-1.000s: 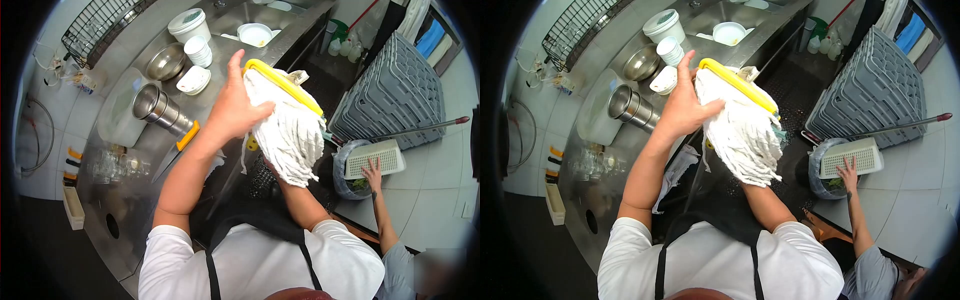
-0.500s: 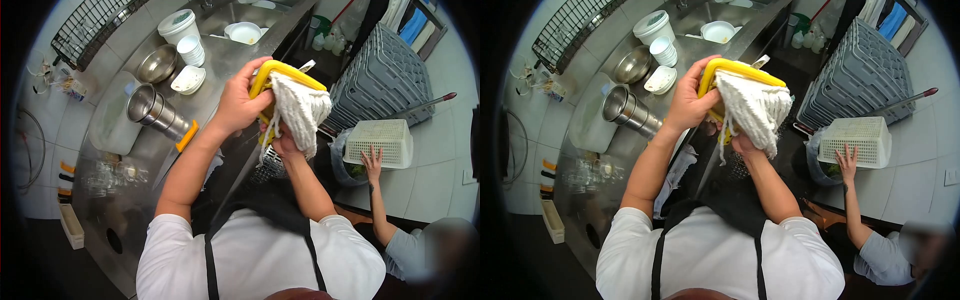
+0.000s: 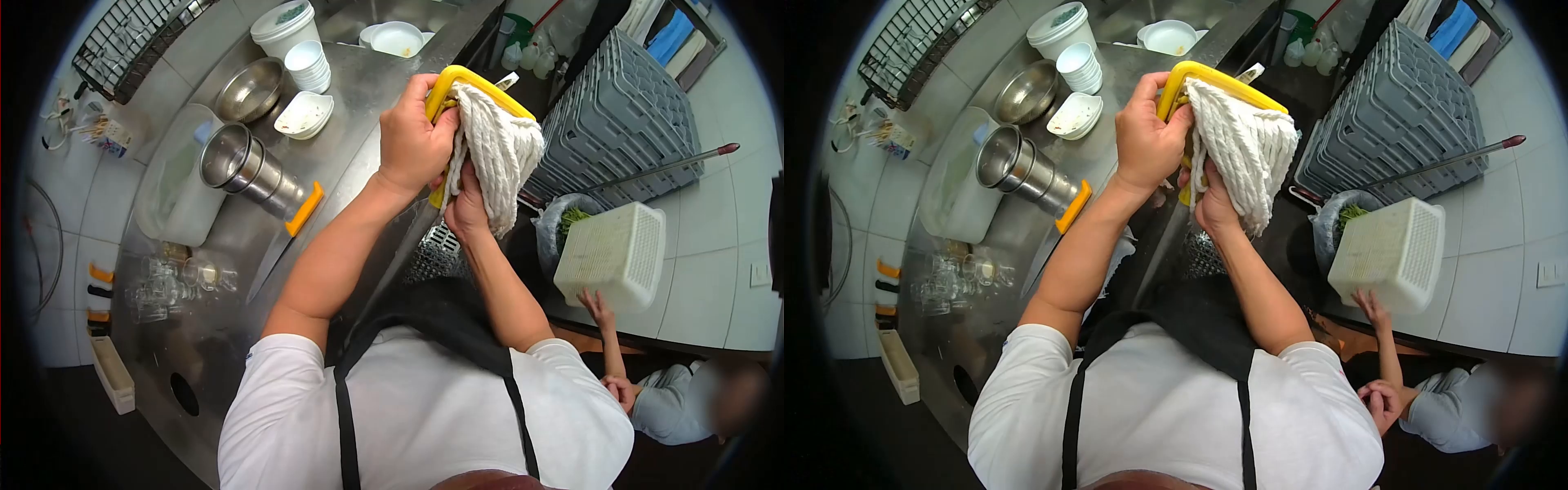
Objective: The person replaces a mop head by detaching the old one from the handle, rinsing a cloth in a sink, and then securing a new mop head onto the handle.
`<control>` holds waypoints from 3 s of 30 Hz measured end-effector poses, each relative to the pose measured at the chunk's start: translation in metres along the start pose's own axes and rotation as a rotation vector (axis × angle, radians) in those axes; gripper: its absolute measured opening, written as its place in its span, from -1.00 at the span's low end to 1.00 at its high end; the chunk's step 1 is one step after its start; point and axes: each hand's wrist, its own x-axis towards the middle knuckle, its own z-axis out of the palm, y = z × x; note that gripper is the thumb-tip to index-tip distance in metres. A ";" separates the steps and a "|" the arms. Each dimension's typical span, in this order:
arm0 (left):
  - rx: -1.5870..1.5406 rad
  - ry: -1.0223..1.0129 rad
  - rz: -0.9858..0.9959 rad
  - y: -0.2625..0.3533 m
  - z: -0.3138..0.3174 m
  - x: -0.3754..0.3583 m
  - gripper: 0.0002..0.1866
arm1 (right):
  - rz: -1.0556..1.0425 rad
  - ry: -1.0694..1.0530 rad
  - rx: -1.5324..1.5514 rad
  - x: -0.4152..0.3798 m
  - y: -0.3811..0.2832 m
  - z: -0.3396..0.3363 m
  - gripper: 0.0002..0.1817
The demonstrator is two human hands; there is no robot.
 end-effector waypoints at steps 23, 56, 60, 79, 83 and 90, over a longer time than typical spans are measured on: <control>-0.277 -0.182 -0.183 -0.039 0.015 -0.003 -0.69 | 0.138 -0.441 -1.126 0.004 -0.108 -0.015 -0.48; -0.806 -0.639 -0.556 -0.104 -0.002 -0.148 -0.08 | 0.216 -0.002 -0.638 -0.121 0.133 -0.062 -0.42; -0.811 -0.699 -0.562 -0.096 -0.008 -0.145 0.02 | 0.262 -0.094 -0.499 -0.125 0.113 -0.040 -0.51; -1.083 -0.824 -0.612 -0.085 0.006 -0.168 -0.04 | 0.421 -0.131 -0.484 -0.151 0.121 -0.074 -0.78; -1.077 -0.845 -0.587 -0.069 0.007 -0.170 -0.02 | 0.413 -0.100 -0.425 -0.165 0.112 -0.075 -0.78; -1.085 -0.899 -0.539 -0.064 0.018 -0.175 -0.02 | 0.403 -0.052 -0.405 -0.175 0.103 -0.076 -0.79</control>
